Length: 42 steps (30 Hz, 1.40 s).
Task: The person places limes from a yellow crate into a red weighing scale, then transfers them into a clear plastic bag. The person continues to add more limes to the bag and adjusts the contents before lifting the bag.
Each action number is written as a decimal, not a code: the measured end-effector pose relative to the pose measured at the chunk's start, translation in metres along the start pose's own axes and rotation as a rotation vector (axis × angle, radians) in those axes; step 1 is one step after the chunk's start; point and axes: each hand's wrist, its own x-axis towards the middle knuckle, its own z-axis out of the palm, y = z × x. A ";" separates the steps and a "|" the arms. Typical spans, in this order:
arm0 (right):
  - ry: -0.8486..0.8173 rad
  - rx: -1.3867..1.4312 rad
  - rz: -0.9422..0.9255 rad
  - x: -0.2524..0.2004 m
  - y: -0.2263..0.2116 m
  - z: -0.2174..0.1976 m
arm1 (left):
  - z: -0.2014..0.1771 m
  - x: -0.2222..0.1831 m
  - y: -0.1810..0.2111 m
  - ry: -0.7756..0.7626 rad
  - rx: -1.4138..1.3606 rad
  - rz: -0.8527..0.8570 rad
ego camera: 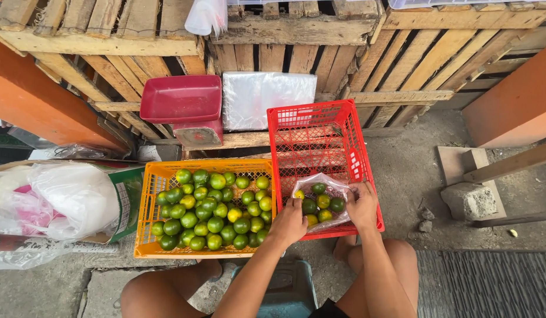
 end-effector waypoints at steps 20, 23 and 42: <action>0.004 0.069 0.051 0.009 0.004 0.006 | -0.014 0.041 0.054 0.122 -0.080 -0.471; -0.032 0.046 0.097 0.009 0.003 0.007 | -0.008 0.056 0.021 0.104 -0.218 -0.423; -0.320 0.558 0.385 -0.012 0.021 0.014 | -0.045 0.034 -0.045 0.299 -0.277 -0.274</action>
